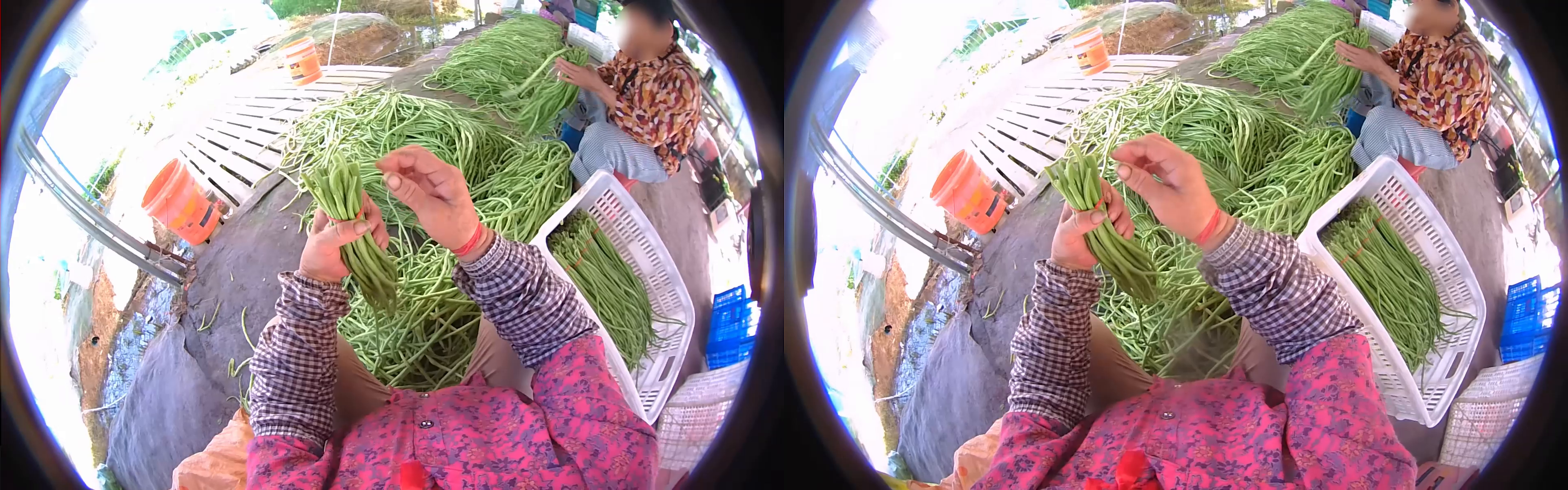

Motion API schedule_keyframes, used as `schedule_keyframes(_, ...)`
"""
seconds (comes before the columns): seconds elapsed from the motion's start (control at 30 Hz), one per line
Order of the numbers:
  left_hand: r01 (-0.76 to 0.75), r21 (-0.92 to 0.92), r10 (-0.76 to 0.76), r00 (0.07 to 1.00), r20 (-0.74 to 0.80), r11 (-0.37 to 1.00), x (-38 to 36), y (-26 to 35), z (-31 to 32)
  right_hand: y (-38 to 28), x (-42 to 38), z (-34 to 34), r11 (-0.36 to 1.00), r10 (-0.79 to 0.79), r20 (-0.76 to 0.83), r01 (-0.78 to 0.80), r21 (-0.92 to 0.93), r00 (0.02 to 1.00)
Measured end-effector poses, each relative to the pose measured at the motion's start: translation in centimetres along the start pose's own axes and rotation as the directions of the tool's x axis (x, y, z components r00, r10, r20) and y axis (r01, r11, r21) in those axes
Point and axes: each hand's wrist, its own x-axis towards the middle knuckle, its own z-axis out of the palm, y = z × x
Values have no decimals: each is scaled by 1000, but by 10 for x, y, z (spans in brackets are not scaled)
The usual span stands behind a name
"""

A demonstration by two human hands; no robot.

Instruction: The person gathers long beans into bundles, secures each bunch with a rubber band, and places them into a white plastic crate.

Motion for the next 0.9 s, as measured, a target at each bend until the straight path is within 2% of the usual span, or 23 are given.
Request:
schedule_keyframes(0.07,8,39,-9,1000,20,999,2,-2,2,-8,9,1,986,-103,-3,102,-132,995)
schedule_keyframes(0.13,17,114,-18,1000,3,993,2,-5,3,-9,10,-2,989,-39,25,42,-140,999)
schedule_keyframes(0.17,41,72,-42,999,13,997,3,-6,2,-3,11,-2,990,-30,28,34,-134,999)
schedule_keyframes(0.27,70,100,-69,997,-19,992,1,-3,7,-3,12,-7,994,27,22,-25,-107,999)
schedule_keyframes(0.3,78,127,-66,993,-101,989,1,-2,9,-5,13,-13,992,50,37,-45,-119,998)
schedule_keyframes(0.33,96,172,-76,990,-120,980,0,-1,7,-8,13,-17,990,73,50,-66,-128,996)
schedule_keyframes(0.4,137,257,-99,982,-158,957,0,1,3,-11,13,-21,958,24,101,6,-286,995)
schedule_keyframes(0.47,148,451,-78,983,-169,880,1,5,3,-7,12,-26,920,-65,182,129,-370,981)
schedule_keyframes(0.5,146,533,-71,985,-158,834,2,8,0,-8,10,-25,924,-24,187,93,-371,982)
schedule_keyframes(0.6,130,727,6,983,-182,675,4,9,1,5,3,-29,799,-111,282,254,-545,953)
schedule_keyframes(0.67,122,815,89,974,-209,567,5,11,5,2,0,-29,815,-32,279,187,-548,960)
schedule_keyframes(0.7,116,806,126,965,-229,580,5,11,1,0,2,-32,837,30,289,134,-531,957)
schedule_keyframes(0.73,78,722,149,958,-245,687,4,12,-5,-3,4,-36,855,90,302,81,-512,949)
schedule_keyframes(0.77,31,626,174,948,-265,779,3,14,-12,-11,7,-45,894,269,247,-146,-423,931)
schedule_keyframes(0.83,-67,388,184,944,-274,919,-1,25,-22,2,12,-66,926,311,204,-247,-285,928)
schedule_keyframes(0.87,-176,254,222,961,-167,951,-1,27,-23,10,15,-70,932,333,185,-294,-210,925)
schedule_keyframes(0.9,-266,105,273,960,-60,958,1,27,-24,11,14,-63,885,308,178,-212,-415,935)
